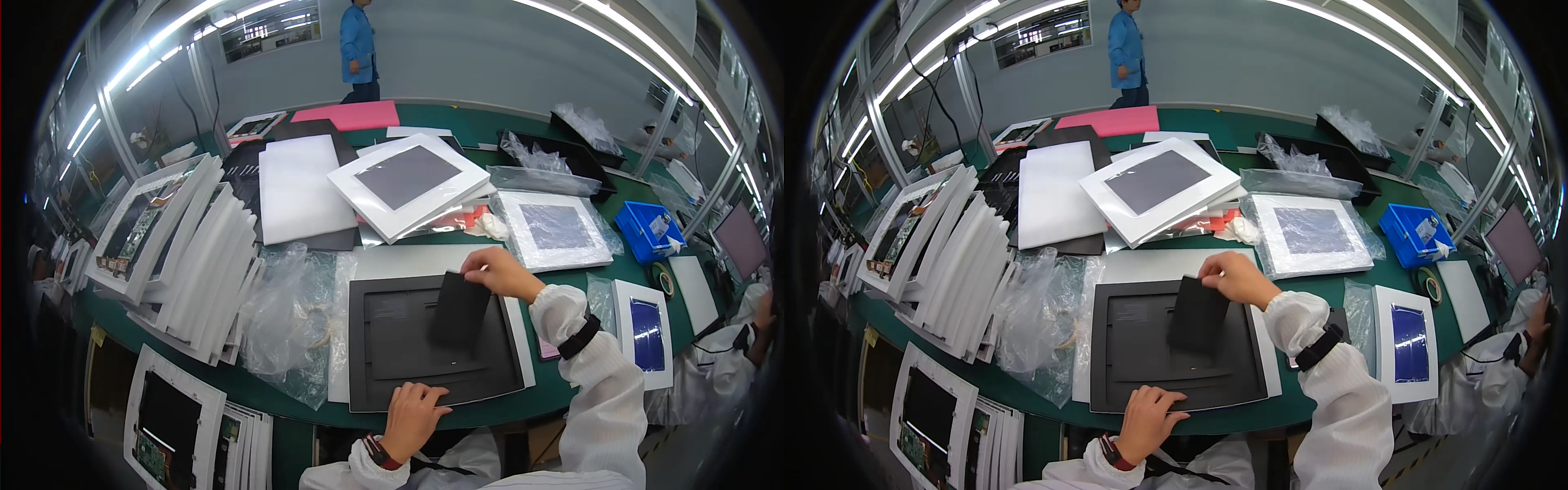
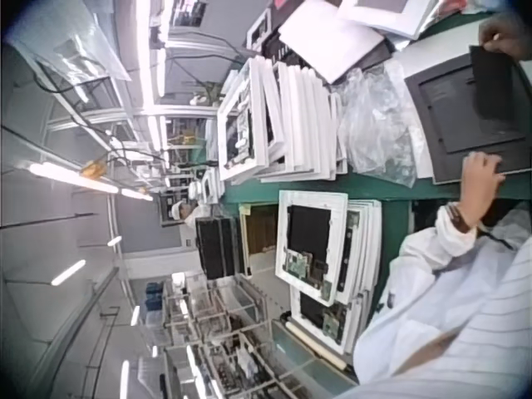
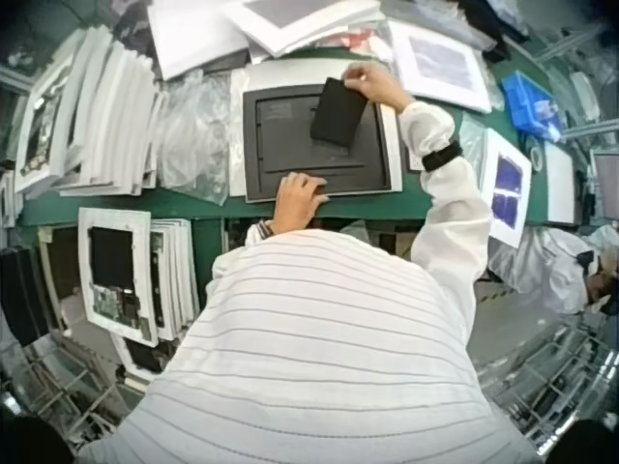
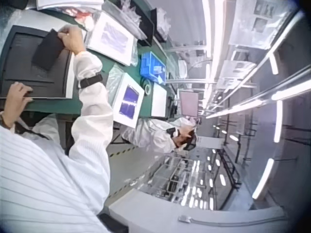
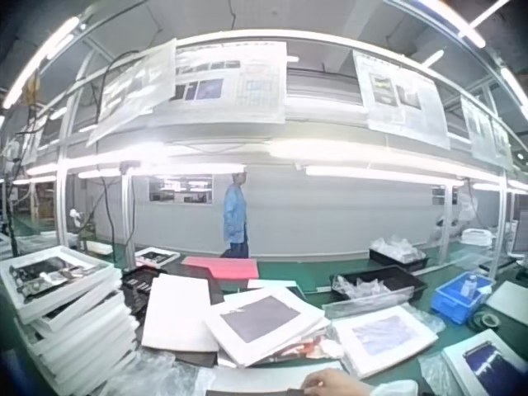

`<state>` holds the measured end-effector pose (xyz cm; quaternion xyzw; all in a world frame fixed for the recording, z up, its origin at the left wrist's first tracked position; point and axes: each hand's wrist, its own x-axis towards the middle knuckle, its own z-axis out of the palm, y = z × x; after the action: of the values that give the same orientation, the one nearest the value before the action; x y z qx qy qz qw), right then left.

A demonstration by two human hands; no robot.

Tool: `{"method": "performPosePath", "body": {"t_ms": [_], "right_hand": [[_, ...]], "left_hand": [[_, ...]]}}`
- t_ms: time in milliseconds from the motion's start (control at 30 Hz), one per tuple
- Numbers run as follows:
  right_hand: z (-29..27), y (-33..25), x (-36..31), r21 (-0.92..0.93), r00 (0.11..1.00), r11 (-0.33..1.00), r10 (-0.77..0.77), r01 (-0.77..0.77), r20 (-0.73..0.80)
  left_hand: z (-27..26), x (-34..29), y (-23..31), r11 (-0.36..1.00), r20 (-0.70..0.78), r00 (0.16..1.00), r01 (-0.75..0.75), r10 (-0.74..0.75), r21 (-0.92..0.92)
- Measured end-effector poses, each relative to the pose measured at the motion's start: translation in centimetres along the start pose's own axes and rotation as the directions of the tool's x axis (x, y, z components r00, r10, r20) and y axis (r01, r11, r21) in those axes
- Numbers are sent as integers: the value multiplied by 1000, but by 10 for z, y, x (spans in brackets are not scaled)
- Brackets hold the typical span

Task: The recorder is assembling and inspecting electronic tablet frames, connecting circuit boards, and stacking the completed units.

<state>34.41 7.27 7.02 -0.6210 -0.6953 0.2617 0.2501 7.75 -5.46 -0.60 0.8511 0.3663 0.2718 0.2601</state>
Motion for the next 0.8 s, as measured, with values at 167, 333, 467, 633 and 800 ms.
{"method": "performPosePath", "body": {"t_ms": [167, 333, 467, 633, 800], "right_hand": [[-54, 63, -55, 518, 763, 836, 452, -182, -462], [-46, 107, -110, 759, 590, 640, 660, -118, -465], [-26, 116, -128, 846, 556, 532, 711, -24, -431], [3, 107, -122, 905, 571, 411, 721, 105, -393], [27, 90, -106, 920, 590, 346, 710, 183, -385]], "left_hand": [[4, 8, 2, 1000, 2, 1000, -12, 12, -1], [-4, 14, 13, 999, -32, 999, -27, 26, -18], [-15, 17, 19, 998, -72, 997, -18, 14, -55], [-33, 16, 29, 987, -107, 994, 16, -33, -163], [-56, 2, 12, 904, -355, 928, -51, -114, -425]]}}
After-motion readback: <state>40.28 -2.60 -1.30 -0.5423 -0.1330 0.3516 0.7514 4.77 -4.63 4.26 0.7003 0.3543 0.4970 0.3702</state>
